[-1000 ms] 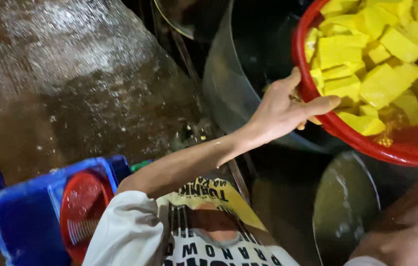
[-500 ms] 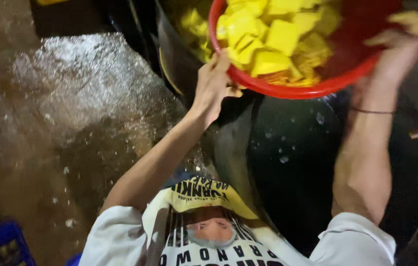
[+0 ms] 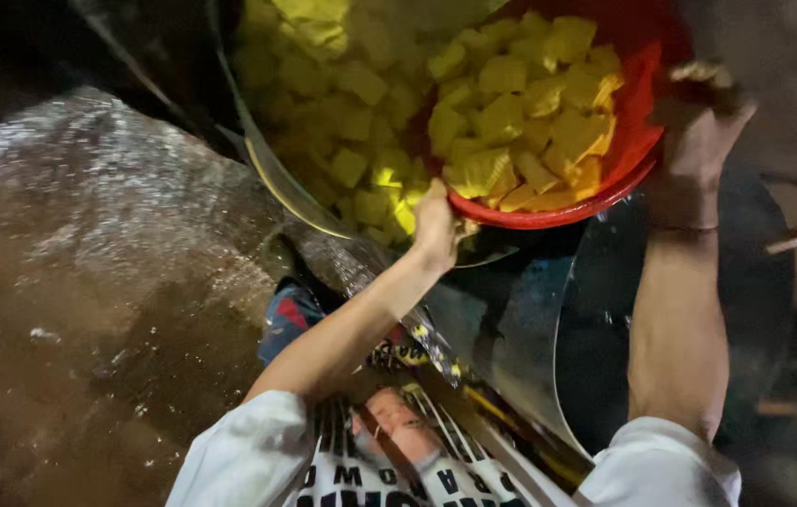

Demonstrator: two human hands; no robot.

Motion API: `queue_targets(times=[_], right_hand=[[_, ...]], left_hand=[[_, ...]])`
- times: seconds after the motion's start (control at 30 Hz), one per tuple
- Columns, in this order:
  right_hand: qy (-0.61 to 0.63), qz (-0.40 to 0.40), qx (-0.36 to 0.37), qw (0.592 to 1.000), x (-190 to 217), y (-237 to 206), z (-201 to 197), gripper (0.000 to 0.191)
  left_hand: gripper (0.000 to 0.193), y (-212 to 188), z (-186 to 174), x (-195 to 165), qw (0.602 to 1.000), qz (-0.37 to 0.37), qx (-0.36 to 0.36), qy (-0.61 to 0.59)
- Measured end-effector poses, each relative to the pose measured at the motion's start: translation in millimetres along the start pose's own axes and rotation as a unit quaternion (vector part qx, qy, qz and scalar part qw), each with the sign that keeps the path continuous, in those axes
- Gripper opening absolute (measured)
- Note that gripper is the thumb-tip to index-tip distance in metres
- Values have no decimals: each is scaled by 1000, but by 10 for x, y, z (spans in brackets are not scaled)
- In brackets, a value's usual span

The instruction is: The person scoops yellow tofu cubes from a large metal tray using a red plastic colander, then lowers the colander into a vat of hot liquid and transfers the cubes between the tray and the vats, repeating the scooping and dipping cycle.

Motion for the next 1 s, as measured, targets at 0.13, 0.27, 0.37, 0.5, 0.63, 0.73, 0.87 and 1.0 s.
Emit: queue_targets(times=[0.13,0.27,0.37,0.5,0.63,0.73,0.87,1.0], right_hand=[[-105,-129,55,984,639,107,390,27],[-372,-90,149,912,921,346,1092,37],[-409,-63,167,895,830,474,1742,38],[-501,-61,198,840,571,438,2712,31],[-582,-229,86,775,857,227,3042,41],[-445,-202,18,872,1329,-81,1878,43],[-339,-76,-199,916,1992,-1606,-327,45],[-336,107,-403,845,1917,-3491,-1429,48]], left_hand=[[32,68,344,511,983,-95,97,-122],[34,-43,501,826,966,-187,72,-162],[33,-98,487,845,968,-205,31,-140],[28,-99,502,913,943,-259,41,-208],[27,-161,768,871,921,-221,216,-238],[28,-280,893,965,952,-185,226,-88],[34,-771,1184,847,936,-107,283,180],[47,-1363,1151,388,850,122,312,407]])
Point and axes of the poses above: each hand's wrist, its own y-axis towards the middle knuckle, its own z-axis out of the palm, x = y × z, the point moved 7 cm from there along y, towards the middle knuckle
